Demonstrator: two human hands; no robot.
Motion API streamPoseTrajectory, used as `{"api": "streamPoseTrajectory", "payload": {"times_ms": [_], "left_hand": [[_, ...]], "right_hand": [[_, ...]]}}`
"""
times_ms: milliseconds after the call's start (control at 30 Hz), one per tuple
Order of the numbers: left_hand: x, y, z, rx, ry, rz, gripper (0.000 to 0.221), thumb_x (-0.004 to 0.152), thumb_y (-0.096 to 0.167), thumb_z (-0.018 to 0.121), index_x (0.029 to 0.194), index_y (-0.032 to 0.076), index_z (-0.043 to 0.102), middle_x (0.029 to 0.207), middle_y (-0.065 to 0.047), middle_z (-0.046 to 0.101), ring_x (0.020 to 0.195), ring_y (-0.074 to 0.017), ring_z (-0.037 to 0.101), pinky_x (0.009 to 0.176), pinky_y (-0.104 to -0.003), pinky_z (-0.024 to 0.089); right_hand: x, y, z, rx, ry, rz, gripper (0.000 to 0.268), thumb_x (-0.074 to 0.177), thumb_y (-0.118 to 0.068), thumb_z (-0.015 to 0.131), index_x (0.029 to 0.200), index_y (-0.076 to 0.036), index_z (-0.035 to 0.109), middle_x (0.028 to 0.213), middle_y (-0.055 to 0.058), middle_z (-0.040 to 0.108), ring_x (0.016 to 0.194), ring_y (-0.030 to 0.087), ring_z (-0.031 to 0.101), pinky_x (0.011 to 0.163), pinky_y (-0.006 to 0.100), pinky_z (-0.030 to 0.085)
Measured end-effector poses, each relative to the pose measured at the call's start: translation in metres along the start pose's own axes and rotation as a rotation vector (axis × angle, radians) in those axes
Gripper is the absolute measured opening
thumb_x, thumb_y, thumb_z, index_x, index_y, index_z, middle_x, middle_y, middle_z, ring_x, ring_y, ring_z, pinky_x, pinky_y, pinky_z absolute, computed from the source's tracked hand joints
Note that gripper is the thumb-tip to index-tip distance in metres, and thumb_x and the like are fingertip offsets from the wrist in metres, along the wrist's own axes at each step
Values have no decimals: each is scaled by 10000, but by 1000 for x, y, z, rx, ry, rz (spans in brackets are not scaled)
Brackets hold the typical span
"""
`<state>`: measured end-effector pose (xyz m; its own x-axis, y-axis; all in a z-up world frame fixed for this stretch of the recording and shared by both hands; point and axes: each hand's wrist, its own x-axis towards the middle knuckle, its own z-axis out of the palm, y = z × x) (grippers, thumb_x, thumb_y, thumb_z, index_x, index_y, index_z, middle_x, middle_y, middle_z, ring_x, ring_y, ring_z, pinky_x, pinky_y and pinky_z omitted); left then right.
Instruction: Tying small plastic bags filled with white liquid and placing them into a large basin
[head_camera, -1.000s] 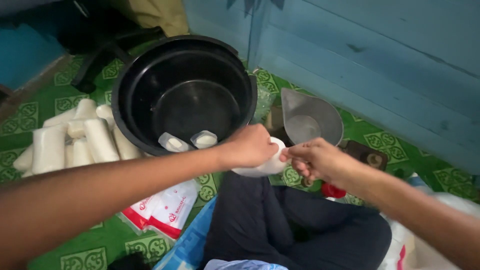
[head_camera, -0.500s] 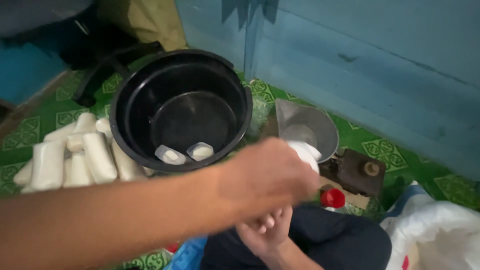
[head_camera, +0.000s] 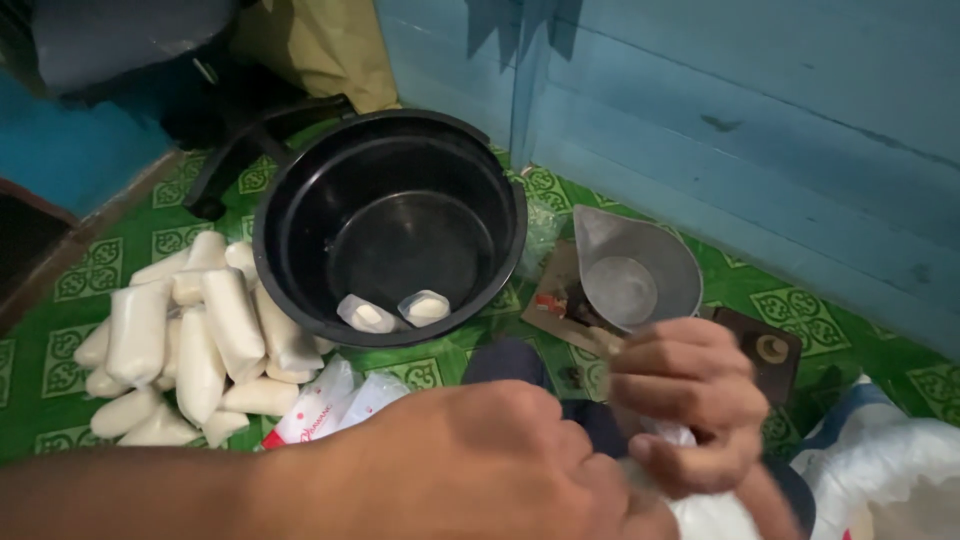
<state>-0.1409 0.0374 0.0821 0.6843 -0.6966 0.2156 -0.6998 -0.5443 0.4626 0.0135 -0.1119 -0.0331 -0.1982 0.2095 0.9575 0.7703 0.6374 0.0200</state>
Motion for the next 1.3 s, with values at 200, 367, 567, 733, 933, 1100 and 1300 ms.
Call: {"api": "streamPoseTrajectory", "payload": {"times_ms": [200,367,567,733,933,1100,1300], "left_hand": [[-6,-31,38,265,-200,-125,109,825,63,598,916,122,584,739,-68,702,564,-313,674,421,-496,459],[-16,-100,104,371,-288,-382,119,866,256,623,824,154,669,666,-59,693,594,-304,686,467,-453,483],[-44,-162,121,73,4,-737,328,903,351,470,741,106,617,629,-204,667,688,-477,675,636,-548,507],[-52,-181,164,-222,264,-860,287,892,397,507,774,154,604,656,-178,654,725,-452,663,603,-516,471],[-50,-175,215,-156,608,-906,208,906,297,544,738,177,564,604,-65,608,692,-327,642,623,-407,485],[-46,-160,228,124,821,-936,204,829,241,587,688,170,458,828,10,503,843,-262,531,757,-430,399],[-35,-163,246,-275,1111,-625,325,924,316,565,720,118,407,1153,-51,604,1039,-296,583,897,-364,381]], "right_hand": [[30,-3,-31,-446,-704,-116,164,964,-146,465,871,-115,597,811,96,623,649,204,615,582,307,527],[-34,22,-6,-554,-936,-114,166,992,-114,494,837,-143,544,718,0,504,568,143,491,466,262,377],[-78,27,19,-339,-907,606,187,941,-134,518,773,-66,564,572,52,493,448,265,542,392,382,430],[-114,32,26,-145,-823,1136,349,956,-292,517,639,-147,505,476,52,444,417,279,435,445,373,393],[-155,22,47,168,-396,1565,387,915,-248,576,561,-133,471,487,8,421,500,145,384,489,328,348],[-150,2,62,301,-130,1704,311,851,-151,562,557,-158,463,525,-41,350,514,109,309,487,278,281],[-160,-6,71,243,75,1747,358,869,-133,570,531,-152,453,502,-39,328,491,84,288,460,252,240]]}}
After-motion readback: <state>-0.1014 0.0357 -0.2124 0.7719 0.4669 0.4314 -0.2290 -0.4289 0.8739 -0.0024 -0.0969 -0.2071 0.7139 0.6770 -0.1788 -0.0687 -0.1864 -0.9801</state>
